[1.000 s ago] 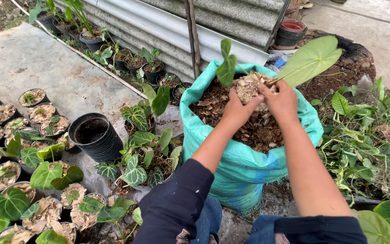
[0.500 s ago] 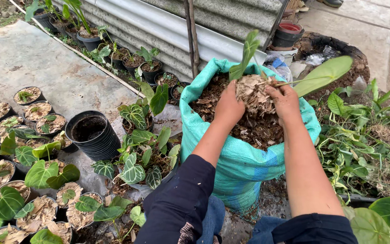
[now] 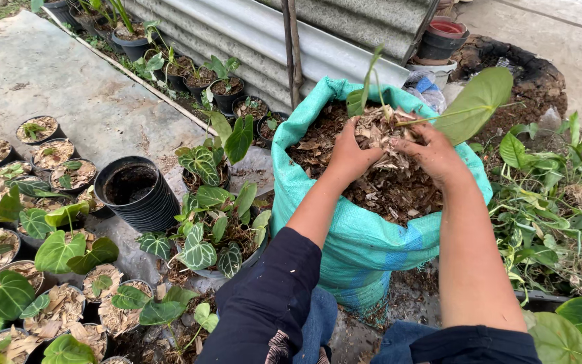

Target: The person removes plants from small black pots, places them into a large green sack filled with soil, and then repots them into new black pots. The person handles multiple plants one at a time, filling the pots with soil from the sack.

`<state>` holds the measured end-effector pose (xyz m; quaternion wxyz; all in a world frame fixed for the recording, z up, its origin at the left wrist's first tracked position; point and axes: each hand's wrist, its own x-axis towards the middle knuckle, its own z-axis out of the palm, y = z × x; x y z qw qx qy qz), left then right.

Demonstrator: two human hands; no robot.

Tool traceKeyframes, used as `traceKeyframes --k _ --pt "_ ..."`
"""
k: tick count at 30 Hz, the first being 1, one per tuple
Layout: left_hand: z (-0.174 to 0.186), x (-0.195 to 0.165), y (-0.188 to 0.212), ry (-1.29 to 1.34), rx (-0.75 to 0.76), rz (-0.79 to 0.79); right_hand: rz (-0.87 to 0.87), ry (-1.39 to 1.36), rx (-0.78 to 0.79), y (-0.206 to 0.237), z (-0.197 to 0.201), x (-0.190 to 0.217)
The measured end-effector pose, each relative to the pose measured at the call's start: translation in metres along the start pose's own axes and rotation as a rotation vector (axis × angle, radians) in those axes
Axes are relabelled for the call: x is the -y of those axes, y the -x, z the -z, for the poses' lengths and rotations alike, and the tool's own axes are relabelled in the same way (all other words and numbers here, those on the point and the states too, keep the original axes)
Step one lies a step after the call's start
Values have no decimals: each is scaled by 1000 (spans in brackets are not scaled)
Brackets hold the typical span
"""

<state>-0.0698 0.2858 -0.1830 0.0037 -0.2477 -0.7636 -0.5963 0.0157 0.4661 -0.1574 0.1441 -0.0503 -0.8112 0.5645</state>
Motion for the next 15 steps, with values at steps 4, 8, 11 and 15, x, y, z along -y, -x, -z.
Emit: traceKeyframes --k 4,8,11,15 --pt "-2 4 -3 187 101 79 158 91 -35 -7 7 -17" --pt "-4 3 -3 445 126 46 28 119 -174 -15 13 -25" --pt "-8 4 -4 513 141 41 -83 60 -104 -12 16 -22" --pt "-11 4 -3 518 79 45 -156 59 -96 -2 14 -11"
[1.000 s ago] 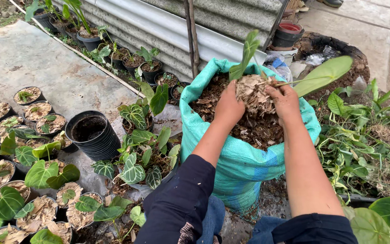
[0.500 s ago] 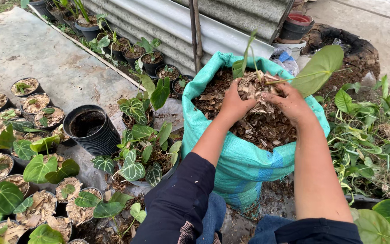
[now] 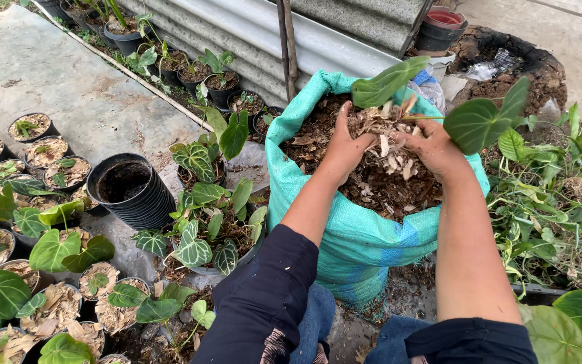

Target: The person removes plants from small black pots, places them into a large green sack filled with soil, and then repots them into new black pots. The person handles multiple plants one at a time, filling the pots with soil from the sack.

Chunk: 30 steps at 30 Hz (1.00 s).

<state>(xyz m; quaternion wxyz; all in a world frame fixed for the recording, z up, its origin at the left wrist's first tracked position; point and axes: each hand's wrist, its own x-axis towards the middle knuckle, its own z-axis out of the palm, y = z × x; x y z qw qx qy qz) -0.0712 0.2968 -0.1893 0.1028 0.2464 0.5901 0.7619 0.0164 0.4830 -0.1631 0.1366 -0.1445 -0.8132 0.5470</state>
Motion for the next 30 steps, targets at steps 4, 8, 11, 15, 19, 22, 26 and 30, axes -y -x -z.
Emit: traceKeyframes --k 4,8,11,15,19,22,26,30 --pt "-6 -6 6 -430 -120 43 327 -112 -102 4 -7 9" --pt "-13 -16 15 -239 -33 13 283 -146 -232 1 -12 9" --pt "-13 -21 15 -110 -37 159 240 -72 -201 0 -13 3" --pt "-12 -19 11 -161 -140 227 382 -165 -242 -7 -18 -3" --pt "-13 -12 10 -124 -77 79 295 -414 -170 -12 -23 2" --pt "-10 -10 11 -263 -149 83 411 -283 -265 -11 -24 3" --pt "-12 -8 15 -537 -186 -110 299 321 -431 -1 -23 3" --pt "-16 -7 8 -120 4 130 658 209 -95 -1 -11 -1"
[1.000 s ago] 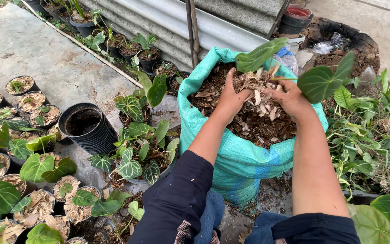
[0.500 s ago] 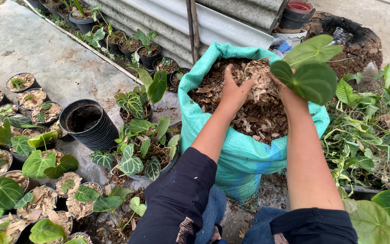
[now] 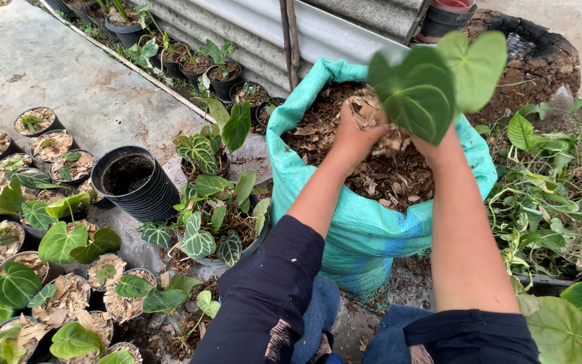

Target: The person removes plants from small black pots, places them into a large green sack filled with soil, and then repots them into new black pots. The person handles multiple plants one at a time, filling the pots with soil from the sack.

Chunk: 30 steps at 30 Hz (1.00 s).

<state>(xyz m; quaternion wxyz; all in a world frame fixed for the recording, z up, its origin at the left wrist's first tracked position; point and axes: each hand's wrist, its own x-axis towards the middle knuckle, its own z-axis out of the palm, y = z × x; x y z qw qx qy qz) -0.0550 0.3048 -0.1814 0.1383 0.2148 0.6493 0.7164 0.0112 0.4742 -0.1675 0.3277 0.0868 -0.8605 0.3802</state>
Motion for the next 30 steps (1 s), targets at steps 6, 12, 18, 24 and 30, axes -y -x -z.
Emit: traceKeyframes --k 6,12,18,24,30 --pt "2 -1 -6 390 -96 124 -419 -227 211 3 13 -6" --pt "-2 -7 0 615 -83 127 -667 -328 94 7 20 22" --pt "-2 -6 4 542 128 24 -617 -427 31 6 22 25" --pt "-4 0 1 601 66 219 -682 -721 137 7 23 0" --pt "-4 3 -6 347 -84 -22 -467 -607 -145 -6 9 -4"
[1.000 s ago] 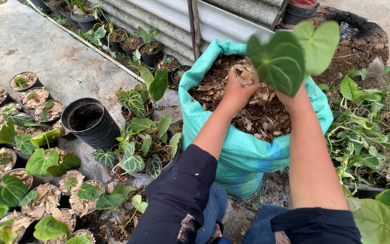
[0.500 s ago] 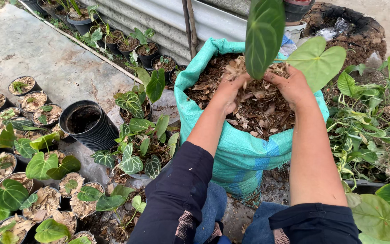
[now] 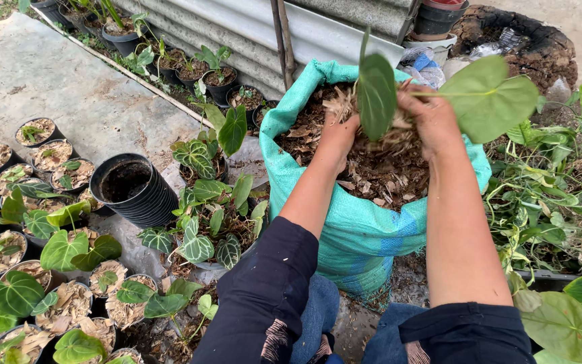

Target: The person removes plants from small black pots, places them into a large green sack filled with soil, and then repots them into new black pots. The person handles multiple plants one at a time, filling the pots with soil from the sack.

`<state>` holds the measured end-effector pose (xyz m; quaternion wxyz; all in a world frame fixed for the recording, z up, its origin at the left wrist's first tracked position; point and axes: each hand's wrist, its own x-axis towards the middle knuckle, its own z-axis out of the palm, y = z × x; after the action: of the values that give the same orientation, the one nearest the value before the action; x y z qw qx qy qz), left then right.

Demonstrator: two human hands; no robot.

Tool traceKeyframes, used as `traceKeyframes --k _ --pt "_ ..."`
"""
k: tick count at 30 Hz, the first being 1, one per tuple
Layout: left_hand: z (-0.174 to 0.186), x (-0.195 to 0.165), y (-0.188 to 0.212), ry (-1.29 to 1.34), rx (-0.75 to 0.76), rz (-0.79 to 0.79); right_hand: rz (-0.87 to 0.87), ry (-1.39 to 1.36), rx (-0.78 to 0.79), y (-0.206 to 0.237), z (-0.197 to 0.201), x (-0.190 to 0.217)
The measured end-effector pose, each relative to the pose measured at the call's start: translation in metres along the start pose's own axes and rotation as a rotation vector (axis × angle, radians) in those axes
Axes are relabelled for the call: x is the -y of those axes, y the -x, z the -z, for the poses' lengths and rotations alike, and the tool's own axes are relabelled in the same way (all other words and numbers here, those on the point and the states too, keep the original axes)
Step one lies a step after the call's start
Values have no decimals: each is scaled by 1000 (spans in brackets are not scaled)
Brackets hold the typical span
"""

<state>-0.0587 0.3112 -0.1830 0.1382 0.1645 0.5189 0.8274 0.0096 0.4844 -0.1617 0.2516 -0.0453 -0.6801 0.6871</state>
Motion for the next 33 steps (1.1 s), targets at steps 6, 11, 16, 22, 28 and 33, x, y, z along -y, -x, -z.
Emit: traceKeyframes --k 6,11,16,22,28,33 --pt "25 -42 33 -1016 -49 -187 89 41 -196 -5 -1 -4" --pt "42 -63 56 -1547 328 -17 184 -40 -268 -13 4 -16" --pt "69 -38 49 -1713 43 -426 218 -164 -302 -19 -1 -20" --pt "89 -24 36 -1427 -140 -550 192 435 -295 -9 -11 -22" --pt "52 -16 27 -865 93 -351 206 210 -138 -4 -32 -11" --pt "17 -2 11 -300 27 -231 -15 126 -36 -7 -38 -9"
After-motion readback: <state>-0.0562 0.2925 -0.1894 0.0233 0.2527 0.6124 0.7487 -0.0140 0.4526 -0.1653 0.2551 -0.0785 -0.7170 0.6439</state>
